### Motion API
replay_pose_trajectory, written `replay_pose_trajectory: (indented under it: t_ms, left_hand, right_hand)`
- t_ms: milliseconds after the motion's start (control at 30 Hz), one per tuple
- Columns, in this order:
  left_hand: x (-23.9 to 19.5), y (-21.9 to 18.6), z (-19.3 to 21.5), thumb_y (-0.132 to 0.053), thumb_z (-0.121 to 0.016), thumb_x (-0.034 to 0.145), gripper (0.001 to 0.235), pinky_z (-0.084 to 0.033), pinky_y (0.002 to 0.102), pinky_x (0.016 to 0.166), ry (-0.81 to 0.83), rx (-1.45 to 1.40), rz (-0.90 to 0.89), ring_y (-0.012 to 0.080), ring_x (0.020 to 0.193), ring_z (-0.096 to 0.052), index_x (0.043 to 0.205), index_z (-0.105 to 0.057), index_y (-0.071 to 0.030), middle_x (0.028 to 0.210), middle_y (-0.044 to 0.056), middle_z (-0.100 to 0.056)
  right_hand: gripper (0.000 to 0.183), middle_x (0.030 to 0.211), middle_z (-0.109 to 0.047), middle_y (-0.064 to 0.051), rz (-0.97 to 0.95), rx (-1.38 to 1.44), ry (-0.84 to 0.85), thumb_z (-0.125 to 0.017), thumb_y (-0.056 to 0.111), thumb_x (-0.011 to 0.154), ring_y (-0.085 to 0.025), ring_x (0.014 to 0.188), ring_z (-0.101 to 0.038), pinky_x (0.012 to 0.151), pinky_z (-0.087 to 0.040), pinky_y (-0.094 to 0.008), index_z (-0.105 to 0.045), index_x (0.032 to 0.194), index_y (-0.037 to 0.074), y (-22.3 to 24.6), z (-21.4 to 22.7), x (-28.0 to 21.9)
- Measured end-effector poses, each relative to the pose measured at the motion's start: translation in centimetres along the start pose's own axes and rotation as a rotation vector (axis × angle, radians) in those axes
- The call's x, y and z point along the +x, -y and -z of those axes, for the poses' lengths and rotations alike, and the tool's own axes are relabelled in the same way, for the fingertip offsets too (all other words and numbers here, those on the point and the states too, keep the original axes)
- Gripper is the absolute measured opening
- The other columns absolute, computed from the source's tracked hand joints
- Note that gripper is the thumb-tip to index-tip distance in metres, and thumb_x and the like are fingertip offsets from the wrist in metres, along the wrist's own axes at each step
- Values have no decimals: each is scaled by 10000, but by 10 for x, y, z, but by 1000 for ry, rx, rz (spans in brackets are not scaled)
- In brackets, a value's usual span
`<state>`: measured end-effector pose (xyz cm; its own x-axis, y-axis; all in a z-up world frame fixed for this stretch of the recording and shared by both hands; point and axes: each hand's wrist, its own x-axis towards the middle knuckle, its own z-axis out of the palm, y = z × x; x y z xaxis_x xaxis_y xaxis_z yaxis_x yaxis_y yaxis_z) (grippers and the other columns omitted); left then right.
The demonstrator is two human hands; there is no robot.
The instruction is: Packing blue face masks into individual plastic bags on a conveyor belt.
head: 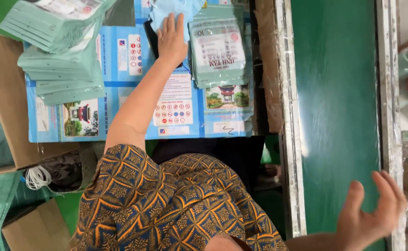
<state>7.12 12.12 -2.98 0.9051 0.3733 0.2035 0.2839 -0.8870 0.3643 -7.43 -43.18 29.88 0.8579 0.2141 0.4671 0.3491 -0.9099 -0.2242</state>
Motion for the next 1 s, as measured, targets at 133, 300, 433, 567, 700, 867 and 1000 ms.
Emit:
replay_pose_trajectory:
  t_ms: [133, 300, 433, 567, 700, 867, 1000]
  left_hand:
    - [13, 35, -19, 14, -566, 1029, 481, -448, 466, 1174, -143, -92, -60, 377, 1390, -543, 1495, -474, -62, 1487, 173, -566]
    - [27, 14, 68, 80, -492, 972, 487, -522, 425, 988, -496, -266, 12, 429, 1185, -619, 1445, -515, -39, 1382, 225, -635]
    - [28, 32, 9, 12, -564, 1055, 435, -512, 380, 1112, -317, -196, 71, 326, 1321, -630, 1454, -560, -158, 1408, 108, -657]
    - [24, 12, 1, -97, -730, 757, 750, -380, 542, 1043, -175, 0, -81, 436, 1311, -458, 1439, -437, 9, 1423, 254, -497]
    - [23, 2, 15, -136, -779, 684, 761, -351, 579, 942, -171, 95, -79, 375, 1262, -491, 1382, -497, -27, 1354, 208, -527]
    - [30, 45, -26, -52, -716, 861, 584, -412, 479, 984, -153, 245, -109, 291, 1184, -568, 1417, -544, -109, 1262, 91, -579]
    - [34, 78, -50, -79, -693, 1019, 432, -448, 407, 960, -142, 217, -123, 240, 1113, -608, 1413, -559, -195, 1143, 28, -598]
  right_hand:
    - [186, 1315, -640, -152, 5, 194, -6, -666, 62, 1117, -282, 1244, -587, 1087, -482, -368, -650, 1271, -40, -5, -26, 2]
    - [142, 1304, -687, -147, -91, 220, 26, -691, 43, 1148, -257, 1204, -620, 1063, -539, -336, -700, 1273, -23, -20, -40, 0]
    - [151, 1301, -691, -147, -106, 239, 51, -685, 24, 1139, -246, 1199, -620, 1076, -541, -336, -705, 1283, -17, -22, -54, 0]
    - [176, 1310, -711, -125, -130, 212, 102, -713, 12, 1111, -239, 1214, -616, 1081, -539, -326, -719, 1286, 7, -22, -69, 1]
    - [192, 1288, -712, -114, -171, 239, 152, -713, -11, 1066, -242, 1245, -634, 1071, -525, -331, -718, 1256, 18, -16, -75, 5]
    - [177, 1266, -710, -114, -213, 298, 148, -711, -5, 1064, -237, 1219, -641, 1054, -527, -335, -715, 1239, 20, -24, -90, 1]
    - [176, 1257, -716, -110, -238, 316, 150, -709, 1, 1064, -236, 1203, -640, 1051, -528, -331, -720, 1238, 24, -29, -93, -3]
